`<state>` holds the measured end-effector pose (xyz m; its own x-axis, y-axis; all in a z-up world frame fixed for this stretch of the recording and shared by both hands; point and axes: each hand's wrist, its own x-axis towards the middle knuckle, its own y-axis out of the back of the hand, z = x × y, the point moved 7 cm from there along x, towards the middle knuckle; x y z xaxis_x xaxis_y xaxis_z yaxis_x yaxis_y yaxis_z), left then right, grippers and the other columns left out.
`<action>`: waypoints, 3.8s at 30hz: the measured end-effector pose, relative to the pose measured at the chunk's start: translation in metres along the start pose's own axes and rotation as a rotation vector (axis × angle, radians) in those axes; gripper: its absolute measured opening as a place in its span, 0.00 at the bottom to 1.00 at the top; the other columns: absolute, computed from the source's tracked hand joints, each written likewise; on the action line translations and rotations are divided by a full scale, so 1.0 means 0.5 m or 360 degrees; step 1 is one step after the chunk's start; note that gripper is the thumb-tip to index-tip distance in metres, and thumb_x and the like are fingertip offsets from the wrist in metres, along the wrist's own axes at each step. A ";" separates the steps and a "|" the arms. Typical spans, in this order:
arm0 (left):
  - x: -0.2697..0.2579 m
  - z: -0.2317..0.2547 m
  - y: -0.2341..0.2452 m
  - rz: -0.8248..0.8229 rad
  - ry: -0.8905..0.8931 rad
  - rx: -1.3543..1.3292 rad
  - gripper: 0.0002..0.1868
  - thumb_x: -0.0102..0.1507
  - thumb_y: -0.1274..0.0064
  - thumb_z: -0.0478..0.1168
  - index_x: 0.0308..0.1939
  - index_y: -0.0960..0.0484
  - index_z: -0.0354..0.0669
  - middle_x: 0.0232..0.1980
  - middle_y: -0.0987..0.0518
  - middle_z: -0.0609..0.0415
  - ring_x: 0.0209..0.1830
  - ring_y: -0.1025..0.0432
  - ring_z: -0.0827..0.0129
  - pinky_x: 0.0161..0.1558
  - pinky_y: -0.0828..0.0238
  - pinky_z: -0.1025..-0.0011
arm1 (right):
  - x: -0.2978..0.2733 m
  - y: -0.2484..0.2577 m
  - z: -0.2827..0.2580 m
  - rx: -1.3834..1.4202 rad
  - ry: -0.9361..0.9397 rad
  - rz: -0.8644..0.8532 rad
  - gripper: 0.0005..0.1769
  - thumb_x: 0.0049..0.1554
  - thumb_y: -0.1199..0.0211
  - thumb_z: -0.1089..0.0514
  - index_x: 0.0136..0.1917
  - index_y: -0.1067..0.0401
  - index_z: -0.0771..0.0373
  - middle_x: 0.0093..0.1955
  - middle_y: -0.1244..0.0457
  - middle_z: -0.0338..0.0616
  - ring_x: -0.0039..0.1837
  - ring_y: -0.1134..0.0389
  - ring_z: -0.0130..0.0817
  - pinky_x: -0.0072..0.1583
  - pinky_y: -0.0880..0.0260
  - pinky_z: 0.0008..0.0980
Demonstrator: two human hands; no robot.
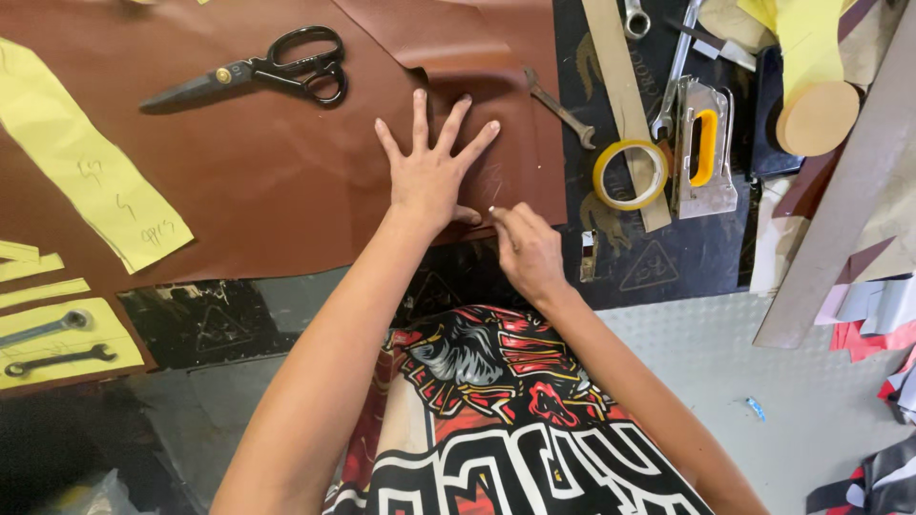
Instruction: The person uses a white marker to trace a pattern onto a brown leather sheet, then uses large shears to cut the leather along the marked lines. Wrenches are used to hold the yellow paper templates in place during the cutting process.
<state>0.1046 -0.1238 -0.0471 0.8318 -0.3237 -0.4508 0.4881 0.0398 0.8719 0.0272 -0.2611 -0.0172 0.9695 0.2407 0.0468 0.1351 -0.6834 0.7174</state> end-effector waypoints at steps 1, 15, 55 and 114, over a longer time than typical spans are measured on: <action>-0.004 0.001 0.000 -0.0019 0.0005 0.0006 0.72 0.37 0.27 0.67 0.79 0.55 0.83 0.85 0.62 0.61 0.82 0.72 0.37 0.65 0.66 0.15 | -0.007 -0.004 0.000 -0.0033 0.0006 -0.0064 0.09 0.58 0.37 0.68 0.53 0.25 0.65 0.44 0.36 0.49 0.45 0.32 0.50 0.47 0.32 0.45; -0.022 0.005 0.013 0.0184 -0.0087 -0.0040 0.71 0.40 0.26 0.63 0.80 0.53 0.77 0.85 0.57 0.56 0.82 0.68 0.36 0.67 0.68 0.17 | -0.064 0.069 0.021 0.0205 -0.0171 -0.0121 0.09 0.61 0.38 0.67 0.56 0.27 0.66 0.49 0.34 0.49 0.48 0.30 0.45 0.50 0.30 0.37; -0.044 -0.074 -0.004 0.0565 0.0069 -0.0236 0.48 0.51 0.35 0.62 0.72 0.34 0.54 0.78 0.42 0.62 0.80 0.59 0.46 0.66 0.72 0.17 | -0.128 0.089 0.198 0.1218 -0.1298 -0.0362 0.17 0.66 0.49 0.62 0.65 0.27 0.59 0.44 0.37 0.36 0.39 0.38 0.21 0.40 0.44 0.21; -0.297 0.038 0.107 0.0439 0.0098 -0.2647 0.49 0.54 0.41 0.28 0.76 0.48 0.51 0.53 0.18 0.50 0.51 0.21 0.68 0.50 0.22 0.68 | -0.023 0.034 -0.031 0.1542 -0.0771 -0.0298 0.26 0.56 0.30 0.52 0.62 0.27 0.70 0.51 0.29 0.42 0.50 0.29 0.29 0.53 0.26 0.30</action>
<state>0.0021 -0.0914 0.0703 0.9226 -0.1044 -0.3713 0.0327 0.9804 -0.1942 0.0153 -0.2645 0.0052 0.8657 0.2459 -0.4359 0.1863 -0.9667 -0.1754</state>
